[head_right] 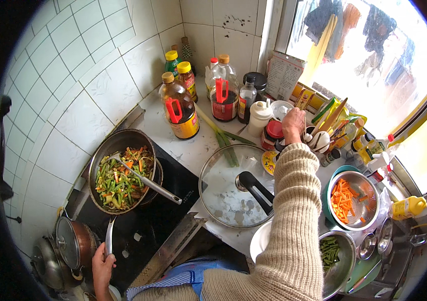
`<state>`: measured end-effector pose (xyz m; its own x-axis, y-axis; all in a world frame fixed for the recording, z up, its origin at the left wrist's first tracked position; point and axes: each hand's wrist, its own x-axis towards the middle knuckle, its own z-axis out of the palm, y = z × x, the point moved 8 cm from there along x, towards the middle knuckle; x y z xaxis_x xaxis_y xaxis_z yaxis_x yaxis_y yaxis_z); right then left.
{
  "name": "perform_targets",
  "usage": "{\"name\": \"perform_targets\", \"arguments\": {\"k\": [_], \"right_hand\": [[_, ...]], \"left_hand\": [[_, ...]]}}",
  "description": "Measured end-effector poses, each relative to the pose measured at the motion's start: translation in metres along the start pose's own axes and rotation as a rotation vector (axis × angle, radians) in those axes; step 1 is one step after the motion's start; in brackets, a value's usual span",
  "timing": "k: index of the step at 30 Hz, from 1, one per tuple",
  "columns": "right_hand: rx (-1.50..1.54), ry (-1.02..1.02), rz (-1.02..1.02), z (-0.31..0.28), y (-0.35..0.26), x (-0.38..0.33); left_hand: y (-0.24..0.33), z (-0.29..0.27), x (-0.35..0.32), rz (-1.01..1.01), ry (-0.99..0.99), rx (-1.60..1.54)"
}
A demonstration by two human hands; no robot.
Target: The person stir-fries mixed vegetables in a pan, adds seasonings, and transfers cooked portions to a bowl. They also handle a pot of boiling water, rinse it in the sink, and add green beans to the pan.
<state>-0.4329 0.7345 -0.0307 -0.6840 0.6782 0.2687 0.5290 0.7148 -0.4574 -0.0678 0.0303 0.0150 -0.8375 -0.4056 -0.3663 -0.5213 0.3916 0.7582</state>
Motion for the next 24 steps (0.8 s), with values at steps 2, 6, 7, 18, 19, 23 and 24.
{"name": "perform_targets", "arguments": {"k": [2, 6, 7, 18, 19, 23, 24], "right_hand": [[0.000, 0.010, 0.013, -0.012, -0.008, 0.000], [-0.002, 0.044, -0.041, -0.043, -0.032, -0.001], [0.007, 0.011, -0.041, -0.048, -0.040, -0.001], [-0.314, 0.141, -0.797, -0.080, -0.125, 0.016], [-0.193, 0.146, -0.832, -0.089, -0.148, -0.005], [0.239, -0.050, -0.829, -0.121, -0.229, -0.090], [0.298, -0.087, -0.864, -0.126, -0.255, -0.123]], "left_hand": [[-0.003, -0.002, 0.001, -0.003, 0.022, -0.011], [0.000, 0.001, 0.003, 0.070, -0.042, -0.023], [-0.005, -0.001, 0.005, 0.085, -0.020, -0.019], [0.012, -0.005, 0.010, 0.359, -0.063, 0.102], [0.012, -0.008, 0.006, 0.386, -0.047, 0.133], [0.007, -0.015, 0.000, 0.381, -0.035, 0.128], [0.004, -0.016, -0.001, 0.394, -0.023, 0.117]]}}
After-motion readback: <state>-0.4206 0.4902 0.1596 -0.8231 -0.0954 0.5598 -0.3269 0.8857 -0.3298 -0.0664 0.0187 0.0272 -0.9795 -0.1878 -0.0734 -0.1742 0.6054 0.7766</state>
